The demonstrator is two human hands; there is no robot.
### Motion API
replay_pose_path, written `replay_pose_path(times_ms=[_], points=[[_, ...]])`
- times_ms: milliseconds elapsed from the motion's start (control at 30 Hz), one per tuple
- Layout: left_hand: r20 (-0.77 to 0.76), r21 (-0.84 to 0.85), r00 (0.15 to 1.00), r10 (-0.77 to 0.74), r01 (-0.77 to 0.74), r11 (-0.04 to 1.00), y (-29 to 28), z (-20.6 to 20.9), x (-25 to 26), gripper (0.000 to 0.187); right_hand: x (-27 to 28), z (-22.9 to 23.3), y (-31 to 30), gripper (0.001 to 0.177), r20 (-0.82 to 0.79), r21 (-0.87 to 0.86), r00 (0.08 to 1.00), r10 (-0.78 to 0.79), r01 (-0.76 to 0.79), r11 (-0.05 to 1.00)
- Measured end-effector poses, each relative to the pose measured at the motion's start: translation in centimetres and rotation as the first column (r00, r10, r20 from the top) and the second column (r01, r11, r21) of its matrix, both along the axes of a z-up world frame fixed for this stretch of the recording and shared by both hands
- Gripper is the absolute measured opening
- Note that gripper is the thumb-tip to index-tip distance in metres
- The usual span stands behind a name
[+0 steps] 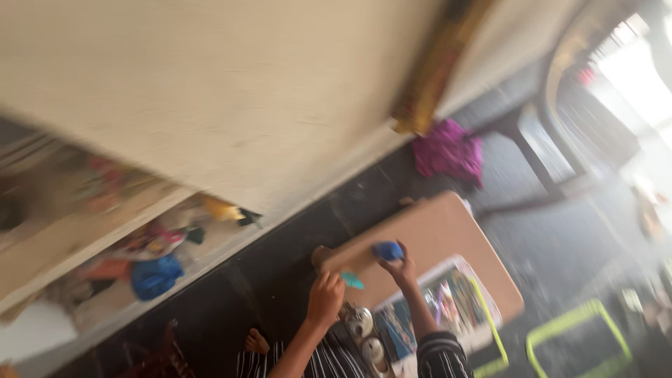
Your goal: The person moves various cosmetic and household items between a lower table and upper shelves, including bottles, small containers, and a case. The person then removes colorful small balls from a plastic bag and rolls one between their fingers on a flat surface.
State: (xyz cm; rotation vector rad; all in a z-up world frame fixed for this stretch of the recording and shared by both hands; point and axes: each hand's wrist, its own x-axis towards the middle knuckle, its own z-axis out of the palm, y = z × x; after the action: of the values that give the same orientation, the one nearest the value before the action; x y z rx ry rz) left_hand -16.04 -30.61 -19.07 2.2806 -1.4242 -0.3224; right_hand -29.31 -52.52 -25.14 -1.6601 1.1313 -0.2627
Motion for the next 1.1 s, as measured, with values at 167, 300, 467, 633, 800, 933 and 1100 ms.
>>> replay_pose_path(times_ms=[167, 300, 467, 633, 800, 933, 1100], points=[[-0.122, -0.006, 0.955, 0.269, -0.271, 0.962, 8.3, 2.6, 0.8, 0.008, 2.8, 2.2, 2.1, 0.068, 0.187, 0.122, 0.968, -0.169, 0.148, 0.981], [-0.109, 0.013, 0.857, 0.504, -0.505, 0.863, 14.0, 7.6, 3.4, 0.013, 3.0, 5.2, 4.0, 0.063, 0.144, -0.021, 0.981, -0.132, 0.136, 0.99], [-0.005, -0.159, 0.636, 0.772, -0.763, 0.627, 19.7, 15.2, 6.9, 0.017, 2.4, 7.5, 7.6, 0.061, 0.01, -0.095, 0.994, -0.108, 0.108, 0.99], [0.115, -0.401, 0.454, 0.883, -0.793, 0.46, 26.1, 22.6, 12.5, 0.015, 3.5, 7.7, 11.7, 0.068, 0.184, -0.069, 0.98, -0.069, 0.083, 0.994], [0.244, -0.529, 0.36, 0.9, -0.729, 0.435, 33.7, 30.4, 18.7, 0.011, 4.0, 8.1, 16.4, 0.071, 0.23, -0.058, 0.97, 0.085, -0.073, 0.996], [0.261, -0.549, 0.31, 0.914, -0.732, 0.405, 40.1, 34.6, 26.3, 0.009, 5.8, 8.5, 19.9, 0.073, 0.246, -0.087, 0.937, 0.247, -0.232, 0.969], [0.256, -0.587, 0.451, 0.855, -0.63, 0.508, 45.8, 36.5, 34.7, 0.015, 10.3, 9.0, 25.2, 0.072, 0.155, -0.055, 0.936, 0.315, -0.31, 0.949]])
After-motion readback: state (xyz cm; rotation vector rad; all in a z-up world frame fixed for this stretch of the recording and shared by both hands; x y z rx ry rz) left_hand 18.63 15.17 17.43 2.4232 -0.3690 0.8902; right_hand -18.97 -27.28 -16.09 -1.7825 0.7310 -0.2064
